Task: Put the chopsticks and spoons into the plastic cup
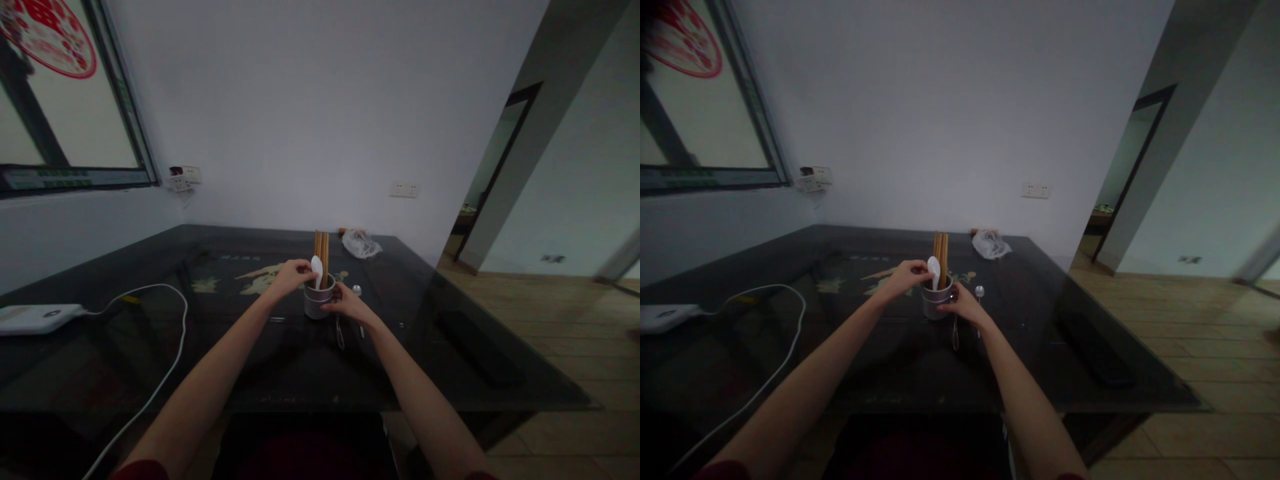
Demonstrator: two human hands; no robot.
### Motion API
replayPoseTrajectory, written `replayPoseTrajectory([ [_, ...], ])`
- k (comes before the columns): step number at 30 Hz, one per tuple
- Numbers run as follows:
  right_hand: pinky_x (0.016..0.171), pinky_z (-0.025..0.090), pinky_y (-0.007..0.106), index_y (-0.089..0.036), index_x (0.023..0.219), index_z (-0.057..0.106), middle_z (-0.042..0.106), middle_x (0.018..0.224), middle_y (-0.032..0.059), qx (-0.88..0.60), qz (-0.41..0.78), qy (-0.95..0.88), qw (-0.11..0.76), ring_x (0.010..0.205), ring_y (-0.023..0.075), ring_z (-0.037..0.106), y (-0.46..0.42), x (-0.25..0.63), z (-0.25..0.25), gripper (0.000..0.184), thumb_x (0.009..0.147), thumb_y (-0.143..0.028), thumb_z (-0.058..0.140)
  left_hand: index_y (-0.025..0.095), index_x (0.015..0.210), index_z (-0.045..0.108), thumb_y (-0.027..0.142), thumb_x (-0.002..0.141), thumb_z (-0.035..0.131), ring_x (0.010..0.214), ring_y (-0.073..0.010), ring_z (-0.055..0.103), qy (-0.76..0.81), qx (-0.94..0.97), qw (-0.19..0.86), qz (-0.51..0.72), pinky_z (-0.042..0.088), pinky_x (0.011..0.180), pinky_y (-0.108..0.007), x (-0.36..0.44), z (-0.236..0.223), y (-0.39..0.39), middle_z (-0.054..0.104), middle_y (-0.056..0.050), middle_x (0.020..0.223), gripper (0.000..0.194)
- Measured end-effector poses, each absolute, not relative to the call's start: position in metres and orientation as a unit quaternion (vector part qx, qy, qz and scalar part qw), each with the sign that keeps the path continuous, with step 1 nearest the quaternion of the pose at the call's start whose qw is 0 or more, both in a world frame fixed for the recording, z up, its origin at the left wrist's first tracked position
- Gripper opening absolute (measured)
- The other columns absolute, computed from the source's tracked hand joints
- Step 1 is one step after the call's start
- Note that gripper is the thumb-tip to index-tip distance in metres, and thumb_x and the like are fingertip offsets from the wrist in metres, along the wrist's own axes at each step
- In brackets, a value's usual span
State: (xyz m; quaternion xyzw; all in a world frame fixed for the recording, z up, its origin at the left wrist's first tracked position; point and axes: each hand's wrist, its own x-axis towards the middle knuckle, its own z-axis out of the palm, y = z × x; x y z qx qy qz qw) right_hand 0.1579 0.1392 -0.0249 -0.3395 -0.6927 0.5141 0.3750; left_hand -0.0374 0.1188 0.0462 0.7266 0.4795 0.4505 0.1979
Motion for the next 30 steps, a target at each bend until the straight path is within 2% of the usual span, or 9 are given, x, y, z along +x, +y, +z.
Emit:
replayPoseTrajectory([
  [6,0.087,0.047,0.037,-0.017,0.114,0.049,0.062,0.105,0.0069,-0.354,0.480,-0.706,0.380,0.093,0.0191,0.060,0.136,0.154,-0.025,0.072,0.051,-0.024,0.082,0.014,0.062,0.065,0.036,0.064,0.066,0.055,-0.0114,0.046,0.491,0.719,0.200,0.450,0.035,0.053,-0.024,-0.038,0.042,0.121,0.055,0.001,0.056,0.022],
  [16,0.087,0.046,0.038,-0.016,0.113,0.050,0.061,0.107,0.0082,-0.367,0.449,-0.718,0.384,0.095,0.0213,0.059,0.142,0.151,-0.034,0.071,0.051,-0.025,0.083,0.017,0.060,0.070,0.030,0.061,0.069,0.060,-0.0164,0.060,0.482,0.708,0.259,0.447,0.046,0.060,-0.026,-0.042,0.037,0.126,0.067,-0.002,0.062,0.013],
  [22,0.085,0.046,0.037,-0.015,0.115,0.050,0.062,0.106,0.0078,-0.360,0.444,-0.724,0.385,0.093,0.0204,0.059,0.145,0.151,-0.038,0.071,0.052,-0.027,0.082,0.016,0.063,0.070,0.034,0.062,0.068,0.059,-0.0152,0.059,0.483,0.731,0.257,0.407,0.044,0.059,-0.025,-0.046,0.034,0.127,0.066,-0.003,0.062,0.017],
  [26,0.085,0.046,0.036,-0.016,0.117,0.049,0.062,0.108,0.0072,-0.353,0.449,-0.726,0.384,0.093,0.0196,0.059,0.146,0.152,-0.038,0.072,0.053,-0.025,0.081,0.017,0.070,0.071,0.036,0.062,0.067,0.059,-0.0147,0.056,0.493,0.726,0.232,0.419,0.041,0.055,-0.023,-0.050,0.037,0.127,0.065,-0.002,0.063,0.021],
  [30,0.084,0.046,0.036,-0.015,0.115,0.051,0.062,0.107,0.0076,-0.366,0.435,-0.731,0.378,0.093,0.0201,0.059,0.146,0.153,-0.039,0.070,0.053,-0.027,0.081,0.018,0.067,0.070,0.042,0.065,0.063,0.058,-0.0148,0.054,0.494,0.714,0.238,0.435,0.039,0.054,-0.023,-0.053,0.036,0.130,0.064,-0.002,0.061,0.025],
])
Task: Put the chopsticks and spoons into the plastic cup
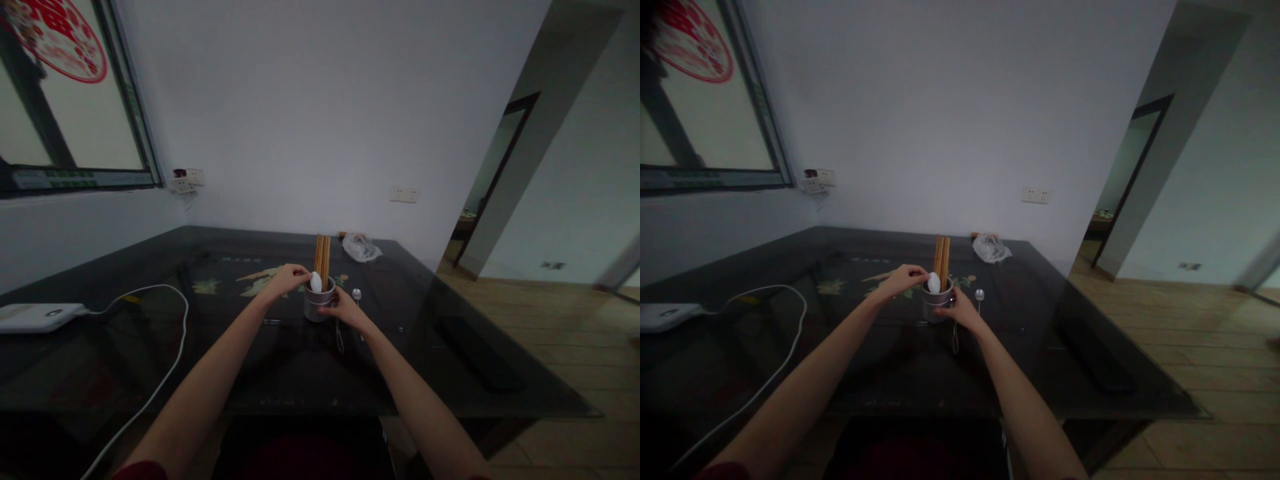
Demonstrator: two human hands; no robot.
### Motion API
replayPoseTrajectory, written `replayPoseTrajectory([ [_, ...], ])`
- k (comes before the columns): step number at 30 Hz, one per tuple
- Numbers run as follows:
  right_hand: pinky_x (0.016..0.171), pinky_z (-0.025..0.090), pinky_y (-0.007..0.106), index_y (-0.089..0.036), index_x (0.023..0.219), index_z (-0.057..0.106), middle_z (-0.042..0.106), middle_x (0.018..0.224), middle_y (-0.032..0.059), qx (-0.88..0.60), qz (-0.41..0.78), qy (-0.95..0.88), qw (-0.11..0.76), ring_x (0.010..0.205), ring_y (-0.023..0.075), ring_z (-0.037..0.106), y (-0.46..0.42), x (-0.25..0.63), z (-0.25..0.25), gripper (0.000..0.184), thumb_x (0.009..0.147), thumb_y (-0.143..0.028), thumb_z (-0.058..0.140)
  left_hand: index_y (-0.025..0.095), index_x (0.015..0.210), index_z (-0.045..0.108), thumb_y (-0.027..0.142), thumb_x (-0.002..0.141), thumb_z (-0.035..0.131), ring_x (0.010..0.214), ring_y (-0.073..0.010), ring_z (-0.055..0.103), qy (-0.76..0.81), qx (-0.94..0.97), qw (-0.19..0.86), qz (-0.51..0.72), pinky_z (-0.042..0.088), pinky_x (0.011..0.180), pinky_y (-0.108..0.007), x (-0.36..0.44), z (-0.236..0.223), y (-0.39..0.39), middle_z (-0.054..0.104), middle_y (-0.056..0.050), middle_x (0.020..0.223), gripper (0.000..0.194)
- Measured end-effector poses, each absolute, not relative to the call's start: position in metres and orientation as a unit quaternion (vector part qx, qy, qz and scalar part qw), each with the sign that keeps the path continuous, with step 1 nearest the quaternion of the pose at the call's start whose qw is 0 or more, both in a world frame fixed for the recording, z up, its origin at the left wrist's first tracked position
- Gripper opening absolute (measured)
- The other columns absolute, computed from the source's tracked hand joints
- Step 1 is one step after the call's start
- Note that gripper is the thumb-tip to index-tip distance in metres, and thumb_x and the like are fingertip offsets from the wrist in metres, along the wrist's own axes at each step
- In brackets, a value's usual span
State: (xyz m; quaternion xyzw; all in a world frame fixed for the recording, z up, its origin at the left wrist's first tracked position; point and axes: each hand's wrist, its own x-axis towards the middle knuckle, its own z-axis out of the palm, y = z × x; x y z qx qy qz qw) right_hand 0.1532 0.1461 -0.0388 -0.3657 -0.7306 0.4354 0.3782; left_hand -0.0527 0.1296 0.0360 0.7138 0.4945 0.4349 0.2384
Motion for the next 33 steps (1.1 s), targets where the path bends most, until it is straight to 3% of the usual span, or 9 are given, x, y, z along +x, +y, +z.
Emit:
replayPoseTrajectory([
  [12,0.083,0.046,0.035,-0.017,0.115,0.051,0.061,0.105,0.0064,-0.373,0.431,-0.730,0.378,0.089,0.0186,0.058,0.144,0.152,-0.036,0.070,0.053,-0.027,0.081,0.017,0.074,0.066,0.035,0.074,0.054,0.054,-0.0123,0.048,0.545,0.702,0.102,0.448,0.035,0.051,-0.022,-0.053,0.025,0.138,0.055,0.001,0.059,0.022],
  [33,0.082,0.045,0.035,-0.015,0.120,0.049,0.061,0.104,0.0074,-0.376,0.420,-0.751,0.344,0.089,0.0194,0.057,0.140,0.156,-0.029,0.075,0.052,-0.025,0.081,0.017,0.082,0.063,0.030,0.080,0.049,0.078,-0.0164,0.060,0.511,0.682,0.111,0.511,0.045,0.074,-0.026,-0.052,0.028,0.137,0.067,-0.004,0.082,0.019],
])
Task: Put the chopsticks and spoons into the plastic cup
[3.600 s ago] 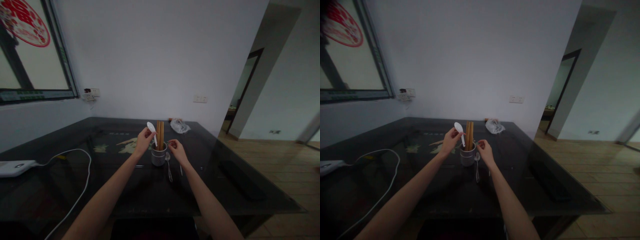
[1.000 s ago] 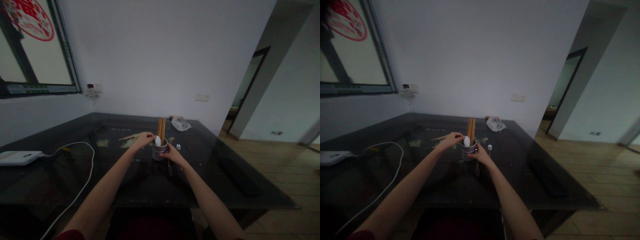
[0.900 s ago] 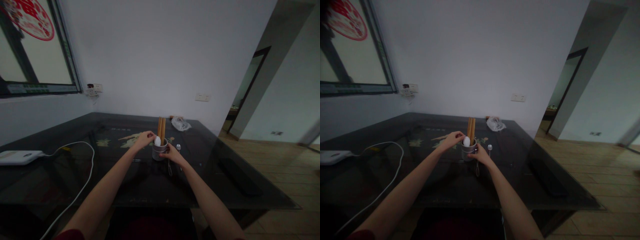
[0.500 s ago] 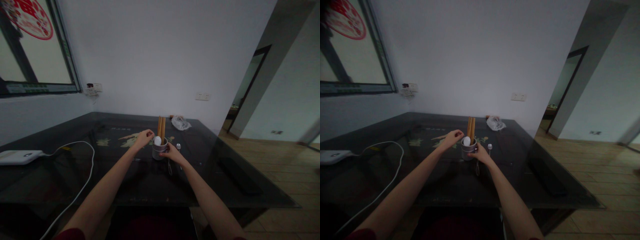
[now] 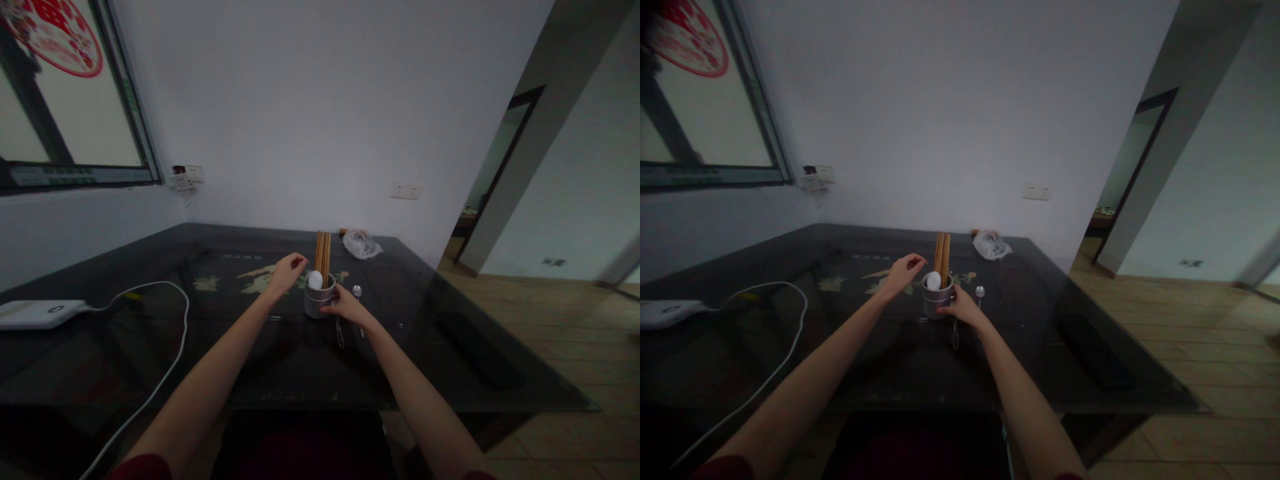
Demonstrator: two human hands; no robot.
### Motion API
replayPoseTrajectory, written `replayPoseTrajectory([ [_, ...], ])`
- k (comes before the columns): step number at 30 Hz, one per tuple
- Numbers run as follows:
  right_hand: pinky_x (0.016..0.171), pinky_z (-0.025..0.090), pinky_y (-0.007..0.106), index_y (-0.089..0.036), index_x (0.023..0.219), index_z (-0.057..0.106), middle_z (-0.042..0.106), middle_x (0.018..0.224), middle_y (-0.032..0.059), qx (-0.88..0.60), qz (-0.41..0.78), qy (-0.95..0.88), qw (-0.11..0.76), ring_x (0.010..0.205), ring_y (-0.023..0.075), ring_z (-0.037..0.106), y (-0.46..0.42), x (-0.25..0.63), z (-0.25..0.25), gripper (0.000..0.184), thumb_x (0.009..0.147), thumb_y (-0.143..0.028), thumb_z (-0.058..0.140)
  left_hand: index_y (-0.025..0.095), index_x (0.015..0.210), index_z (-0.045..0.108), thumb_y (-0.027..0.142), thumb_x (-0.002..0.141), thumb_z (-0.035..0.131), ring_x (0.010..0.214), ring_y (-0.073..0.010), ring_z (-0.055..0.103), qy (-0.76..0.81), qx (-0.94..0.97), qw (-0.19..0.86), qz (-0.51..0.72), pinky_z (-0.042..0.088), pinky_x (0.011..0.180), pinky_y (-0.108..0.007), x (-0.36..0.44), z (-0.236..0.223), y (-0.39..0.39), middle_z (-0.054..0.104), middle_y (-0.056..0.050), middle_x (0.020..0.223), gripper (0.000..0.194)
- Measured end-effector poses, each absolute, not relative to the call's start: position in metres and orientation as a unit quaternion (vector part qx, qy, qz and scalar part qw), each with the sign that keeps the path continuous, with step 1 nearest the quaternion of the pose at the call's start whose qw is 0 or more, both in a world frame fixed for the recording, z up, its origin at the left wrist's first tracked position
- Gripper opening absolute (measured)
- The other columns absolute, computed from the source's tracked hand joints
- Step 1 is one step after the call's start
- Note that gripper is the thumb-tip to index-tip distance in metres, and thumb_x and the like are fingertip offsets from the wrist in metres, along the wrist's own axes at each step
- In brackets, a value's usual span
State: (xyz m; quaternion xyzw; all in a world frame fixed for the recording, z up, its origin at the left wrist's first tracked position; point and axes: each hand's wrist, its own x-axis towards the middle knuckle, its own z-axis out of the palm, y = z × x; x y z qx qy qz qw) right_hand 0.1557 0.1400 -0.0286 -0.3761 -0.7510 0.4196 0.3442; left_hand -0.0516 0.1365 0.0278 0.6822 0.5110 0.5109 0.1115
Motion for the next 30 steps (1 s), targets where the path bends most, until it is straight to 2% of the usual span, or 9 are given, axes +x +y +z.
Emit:
replayPoseTrajectory([
  [4,0.082,0.045,0.036,-0.013,0.112,0.053,0.061,0.104,0.0086,-0.389,0.405,-0.760,0.327,0.089,0.0203,0.056,0.139,0.157,-0.026,0.066,0.054,-0.026,0.080,0.017,0.081,0.063,0.029,0.082,0.048,0.079,-0.0161,0.060,0.503,0.674,0.094,0.532,0.045,0.076,-0.027,-0.051,0.030,0.133,0.066,-0.004,0.084,0.019],
  [8,0.080,0.046,0.034,-0.016,0.111,0.054,0.061,0.101,0.0066,-0.388,0.419,-0.754,0.325,0.086,0.0192,0.058,0.143,0.161,-0.028,0.066,0.051,-0.024,0.082,0.017,0.082,0.063,0.030,0.082,0.048,0.079,-0.0159,0.059,0.487,0.664,0.076,0.562,0.045,0.075,-0.027,-0.044,0.036,0.127,0.065,-0.003,0.084,0.019],
  [12,0.076,0.048,0.032,-0.014,0.116,0.054,0.061,0.096,0.0054,-0.400,0.420,-0.754,0.308,0.082,0.0175,0.059,0.149,0.168,-0.030,0.072,0.050,-0.020,0.082,0.016,0.083,0.062,0.033,0.082,0.049,0.076,-0.0153,0.057,0.470,0.634,0.125,0.602,0.044,0.071,-0.025,-0.034,0.043,0.120,0.063,-0.003,0.081,0.021],
  [16,0.078,0.047,0.030,-0.014,0.117,0.055,0.062,0.096,0.0051,-0.445,0.360,-0.763,0.300,0.086,0.0169,0.059,0.155,0.174,-0.027,0.069,0.053,-0.016,0.080,0.016,0.083,0.061,0.035,0.083,0.047,0.071,-0.0133,0.054,0.437,0.624,0.180,0.622,0.042,0.067,-0.024,-0.027,0.039,0.110,0.059,-0.001,0.073,0.023],
  [23,0.072,0.045,0.026,-0.015,0.113,0.057,0.066,0.088,0.0048,-0.534,0.224,-0.772,0.262,0.079,0.0151,0.061,0.156,0.179,-0.019,0.040,0.074,-0.020,0.066,0.016,0.070,0.059,0.038,0.084,0.046,0.058,-0.0108,0.047,0.446,0.593,0.213,0.635,0.036,0.056,-0.022,-0.036,0.012,0.095,0.049,0.002,0.058,0.029],
  [27,0.070,0.043,0.026,-0.018,0.094,0.064,0.067,0.090,0.0070,-0.586,0.149,-0.768,0.211,0.085,0.0181,0.062,0.147,0.179,-0.014,0.020,0.079,-0.030,0.061,0.016,0.063,0.056,0.041,0.084,0.046,0.052,-0.0102,0.044,0.458,0.586,0.235,0.625,0.034,0.052,-0.022,-0.045,0.005,0.098,0.046,0.003,0.053,0.033],
  [30,0.068,0.042,0.026,-0.019,0.084,0.067,0.068,0.092,0.0094,-0.607,0.122,-0.772,0.144,0.087,0.0208,0.063,0.138,0.174,-0.013,0.021,0.082,-0.037,0.057,0.016,0.059,0.052,0.042,0.083,0.046,0.050,-0.0100,0.044,0.471,0.574,0.249,0.622,0.034,0.051,-0.022,-0.049,-0.002,0.106,0.046,0.003,0.052,0.035],
])
